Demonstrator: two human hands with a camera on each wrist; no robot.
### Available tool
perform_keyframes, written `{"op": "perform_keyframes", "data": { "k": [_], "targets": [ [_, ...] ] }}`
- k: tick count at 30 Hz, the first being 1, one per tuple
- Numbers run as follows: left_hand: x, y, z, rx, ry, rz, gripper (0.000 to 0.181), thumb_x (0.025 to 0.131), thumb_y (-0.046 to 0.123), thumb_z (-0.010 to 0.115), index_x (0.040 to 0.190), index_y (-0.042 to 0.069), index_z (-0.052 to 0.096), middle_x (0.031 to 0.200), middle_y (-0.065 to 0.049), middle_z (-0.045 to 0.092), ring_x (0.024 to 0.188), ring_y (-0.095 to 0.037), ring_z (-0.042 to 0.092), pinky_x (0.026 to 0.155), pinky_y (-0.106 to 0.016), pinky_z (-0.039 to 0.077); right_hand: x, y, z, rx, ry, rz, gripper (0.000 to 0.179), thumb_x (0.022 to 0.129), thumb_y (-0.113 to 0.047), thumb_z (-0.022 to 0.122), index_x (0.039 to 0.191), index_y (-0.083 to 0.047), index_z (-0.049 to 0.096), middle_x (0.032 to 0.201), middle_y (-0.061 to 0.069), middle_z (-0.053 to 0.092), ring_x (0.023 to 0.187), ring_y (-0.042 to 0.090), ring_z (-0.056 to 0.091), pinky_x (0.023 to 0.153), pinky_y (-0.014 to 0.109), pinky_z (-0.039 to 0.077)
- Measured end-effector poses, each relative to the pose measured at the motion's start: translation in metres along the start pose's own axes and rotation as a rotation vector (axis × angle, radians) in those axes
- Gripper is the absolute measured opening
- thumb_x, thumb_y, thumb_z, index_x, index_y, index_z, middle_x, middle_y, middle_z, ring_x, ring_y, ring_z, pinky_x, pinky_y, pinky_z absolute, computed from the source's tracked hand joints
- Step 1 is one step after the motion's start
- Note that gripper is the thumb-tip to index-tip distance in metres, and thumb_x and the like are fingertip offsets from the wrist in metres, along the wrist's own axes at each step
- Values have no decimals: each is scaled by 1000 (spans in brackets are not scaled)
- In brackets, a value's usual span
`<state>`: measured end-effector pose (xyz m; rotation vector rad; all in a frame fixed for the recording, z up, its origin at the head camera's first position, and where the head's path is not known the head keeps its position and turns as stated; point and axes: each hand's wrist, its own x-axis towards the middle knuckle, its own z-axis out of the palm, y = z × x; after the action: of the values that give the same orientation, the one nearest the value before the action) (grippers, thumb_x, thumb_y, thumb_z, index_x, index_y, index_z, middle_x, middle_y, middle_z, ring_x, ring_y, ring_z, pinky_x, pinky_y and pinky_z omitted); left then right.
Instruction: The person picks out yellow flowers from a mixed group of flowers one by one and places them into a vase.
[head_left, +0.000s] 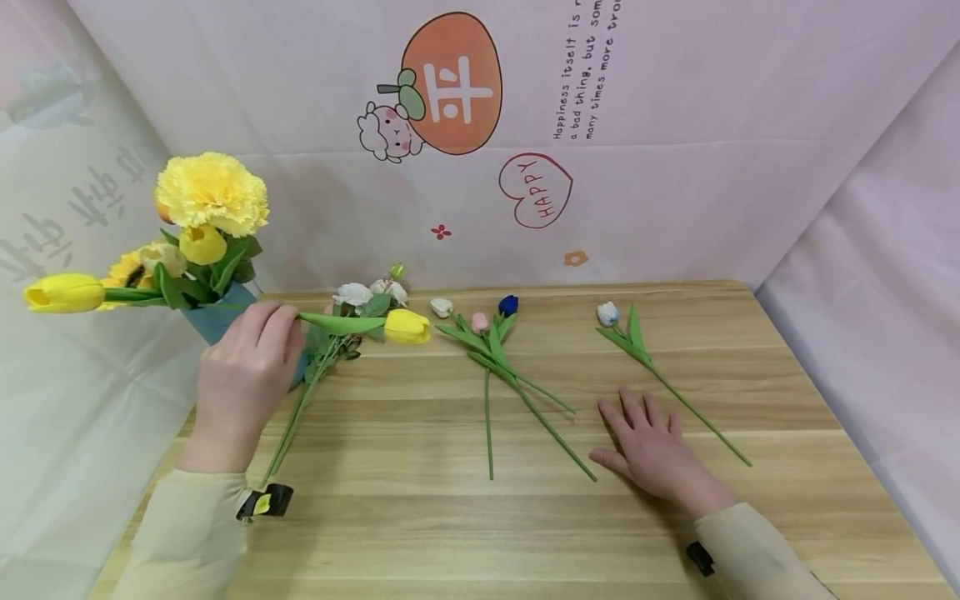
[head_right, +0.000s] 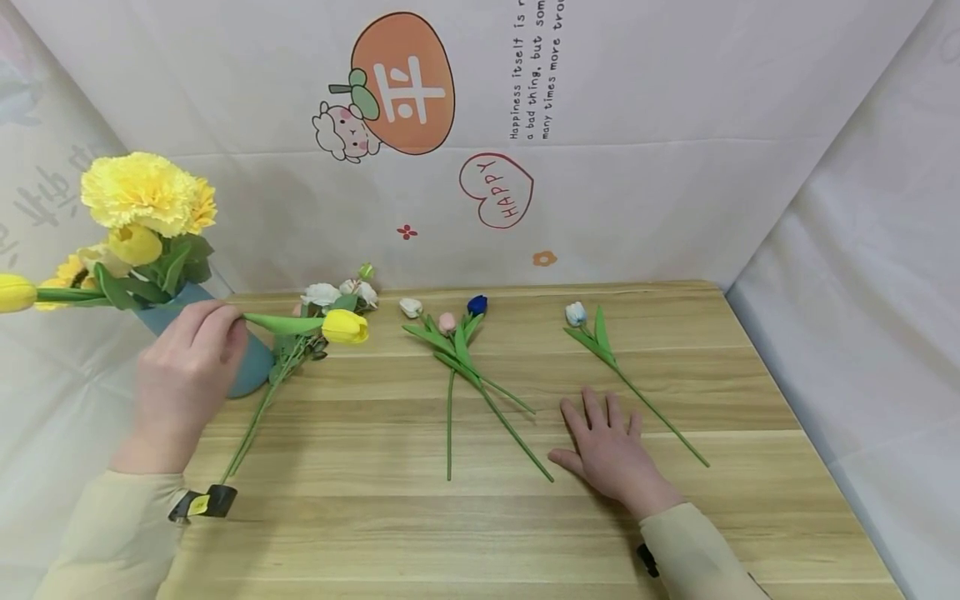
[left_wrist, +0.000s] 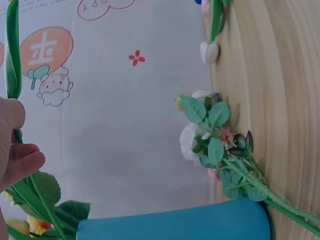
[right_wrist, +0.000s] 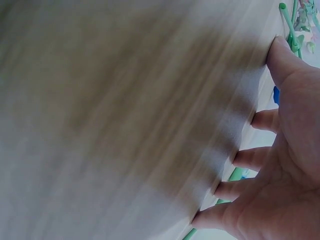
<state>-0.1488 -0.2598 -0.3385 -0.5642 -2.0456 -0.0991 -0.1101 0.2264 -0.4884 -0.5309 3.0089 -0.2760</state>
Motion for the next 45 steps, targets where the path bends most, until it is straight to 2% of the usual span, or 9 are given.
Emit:
{"op": "perform_keyframes", "data": {
  "k": [5,9,13,18,21,25,30,41,45],
  "targets": [
    [2,-9,2,-22,62,-76,7,91,-8,64,98,-8,67,94,-24,68,75,-41,68,58,-53,57,0,1,1,7,-4,4,76,98,-54,61,154,-5,43,158,33,30,141,63,26,101,85,25],
    [0,-19,4,-47,128,-175,6,92,-8,63,96,-9,67,88,-25,64,70,-41,64,54,-53,52,0,1,0,6,-3,3,76,98,-54,61,154,-5,43,158,33,30,141,63,27,101,85,25],
    [-5,-29,5,-73,156,-278,9,97,-3,61,98,-8,68,89,-26,62,75,-41,62,57,-53,49,0,1,0,8,1,0,75,99,-53,61,154,-5,43,158,34,30,141,64,27,100,85,25],
    [-8,-41,5,-83,181,-364,15,99,2,59,98,-9,68,90,-28,63,79,-44,62,64,-49,48,0,1,0,-5,6,-7,75,99,-52,61,153,-5,42,158,33,30,140,64,28,100,85,26],
    [-11,-45,5,-66,200,-418,15,99,3,60,99,-9,68,90,-29,64,78,-45,63,68,-35,46,0,1,0,-6,0,-6,75,99,-53,60,154,-5,42,158,33,30,140,64,27,101,85,26],
    [-15,-52,6,-49,199,-479,17,99,6,60,102,-9,68,93,-29,65,74,-45,64,72,-12,32,0,1,-1,2,-9,1,76,99,-53,60,154,-5,42,159,33,29,141,64,26,101,85,25],
    [-21,-60,8,-74,195,-556,19,100,7,60,102,-10,67,96,-30,67,74,-45,62,76,-1,25,0,1,0,8,-13,6,76,99,-53,60,154,-5,42,159,33,29,141,64,26,101,85,25],
    [-26,-66,10,-60,177,-652,23,101,11,56,102,-9,67,97,-28,68,77,-45,63,74,-3,25,-1,1,0,-6,-11,4,76,99,-54,60,154,-5,43,158,33,30,141,64,27,101,85,26],
    [-28,-67,11,-43,142,-691,25,100,12,55,103,-9,69,98,-28,69,78,-45,62,71,-17,35,-1,1,1,-2,-20,1,76,99,-55,58,154,-5,41,159,33,29,141,64,26,101,85,25]
  ]
}}
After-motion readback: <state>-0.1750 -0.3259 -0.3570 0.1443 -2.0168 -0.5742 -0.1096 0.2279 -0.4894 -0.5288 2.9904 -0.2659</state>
